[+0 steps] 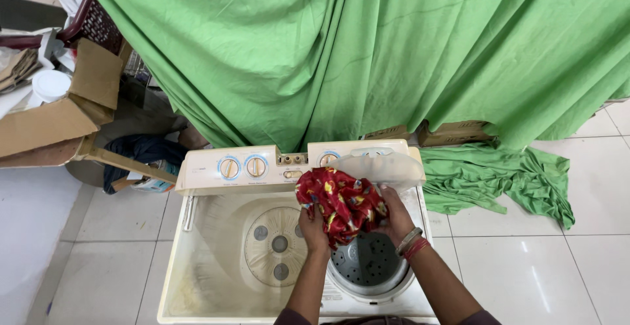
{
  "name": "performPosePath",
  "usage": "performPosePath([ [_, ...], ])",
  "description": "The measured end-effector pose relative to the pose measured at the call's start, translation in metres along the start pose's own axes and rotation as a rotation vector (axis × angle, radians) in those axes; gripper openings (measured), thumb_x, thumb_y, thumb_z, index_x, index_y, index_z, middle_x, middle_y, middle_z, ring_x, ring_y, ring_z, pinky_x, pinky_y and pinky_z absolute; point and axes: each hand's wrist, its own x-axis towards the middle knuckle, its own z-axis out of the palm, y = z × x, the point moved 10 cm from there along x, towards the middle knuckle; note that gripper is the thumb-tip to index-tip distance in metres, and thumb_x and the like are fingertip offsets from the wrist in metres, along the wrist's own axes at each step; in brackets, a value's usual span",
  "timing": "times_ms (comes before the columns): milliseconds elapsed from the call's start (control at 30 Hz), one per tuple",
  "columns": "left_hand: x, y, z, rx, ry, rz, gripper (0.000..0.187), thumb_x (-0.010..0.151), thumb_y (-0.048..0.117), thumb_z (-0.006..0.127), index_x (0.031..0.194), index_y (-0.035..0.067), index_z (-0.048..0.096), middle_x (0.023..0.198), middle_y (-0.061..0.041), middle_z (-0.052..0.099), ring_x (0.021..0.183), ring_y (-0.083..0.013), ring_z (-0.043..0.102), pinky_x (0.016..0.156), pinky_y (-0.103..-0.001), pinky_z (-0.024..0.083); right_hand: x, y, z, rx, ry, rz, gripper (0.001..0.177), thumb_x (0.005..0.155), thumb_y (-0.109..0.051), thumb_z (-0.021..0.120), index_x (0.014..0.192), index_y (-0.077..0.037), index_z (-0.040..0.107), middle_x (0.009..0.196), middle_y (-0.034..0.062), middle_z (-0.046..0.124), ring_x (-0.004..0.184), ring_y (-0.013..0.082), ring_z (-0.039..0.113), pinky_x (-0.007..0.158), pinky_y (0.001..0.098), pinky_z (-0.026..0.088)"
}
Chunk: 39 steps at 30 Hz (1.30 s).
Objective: The person wipes the exterior and top surfaces of a twin-tub washing machine using a red patterned cloth. They clean the control panel, lid edges, and front body, moving the cloth across multiple areas in a continuous wiping motion.
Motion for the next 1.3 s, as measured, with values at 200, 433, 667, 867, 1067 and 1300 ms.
performPosePath([
  [200, -0.036, -0.054, 0.061, -0.118, -0.206, -0.342, 0.035, 0.101, 0.029, 0.050, 0.127, 0.009, 0.061, 0.114, -0.007, 0.070, 0.098, -0.0162, 0.068, 0.086, -0.031, 0.054, 0.026, 0.005, 0.028, -0.186, -0.282, -0.369, 0.055, 0.087, -0.029, 0.076, 0.134, -0.003, 0.061, 0.117, 0.0123, 0.075, 0.100, 0.0189, 0.071, 0.087, 0.0323, 0.058],
  [433, -0.049, 0.056, 0.003, -0.035, 0.066, -0.180, 0.048, 0.098, 0.029, 0.052, 0.140, 0.007, 0.050, 0.123, -0.014, 0.062, 0.106, -0.0279, 0.066, 0.087, -0.040, 0.057, 0.126, 0.041, -0.057, 0.066, -0.130, -0.302, 0.041, 0.091, -0.014, 0.070, 0.126, 0.007, 0.067, 0.110, 0.0155, 0.074, 0.094, 0.0240, 0.072, 0.084, 0.0367, 0.058],
  [667, -0.086, 0.056, 0.044, 0.304, -0.361, -0.184, 0.059, 0.095, 0.032, 0.067, 0.146, 0.012, 0.046, 0.136, -0.007, 0.063, 0.119, -0.0170, 0.062, 0.094, -0.035, 0.053, 0.100, 0.064, 0.000, 0.198, -0.550, -0.172, 0.038, 0.094, -0.012, 0.064, 0.127, 0.005, 0.065, 0.115, 0.0167, 0.075, 0.099, 0.0250, 0.073, 0.087, 0.0390, 0.060],
  [867, -0.035, 0.002, 0.037, 0.181, -0.138, -0.043, 0.053, 0.090, 0.027, 0.074, 0.134, -0.002, 0.064, 0.125, -0.015, 0.075, 0.108, -0.0225, 0.072, 0.091, -0.034, 0.056, 0.049, 0.002, 0.003, -0.326, -0.282, -0.527, 0.040, 0.098, -0.019, 0.064, 0.133, 0.002, 0.064, 0.117, 0.0131, 0.075, 0.101, 0.0206, 0.070, 0.088, 0.0336, 0.057],
  [1067, -0.056, -0.034, 0.118, -0.258, -0.370, -0.324, 0.053, 0.099, 0.036, 0.065, 0.139, 0.000, 0.060, 0.129, -0.009, 0.070, 0.113, -0.0178, 0.069, 0.097, -0.030, 0.055, 0.022, 0.002, -0.011, -0.129, -0.127, -0.229, 0.050, 0.093, -0.037, 0.071, 0.136, -0.012, 0.062, 0.122, 0.0073, 0.071, 0.106, 0.0202, 0.068, 0.083, 0.0369, 0.057],
  [1300, -0.045, 0.022, 0.158, 0.002, -0.671, -0.185, 0.043, 0.103, 0.027, 0.064, 0.138, 0.002, 0.060, 0.124, -0.008, 0.067, 0.110, -0.0190, 0.066, 0.095, -0.034, 0.055, 0.063, -0.065, -0.059, 0.085, 0.098, -0.602, 0.036, 0.086, -0.012, 0.079, 0.117, 0.003, 0.070, 0.108, 0.0099, 0.073, 0.097, 0.0251, 0.068, 0.085, 0.0391, 0.054],
])
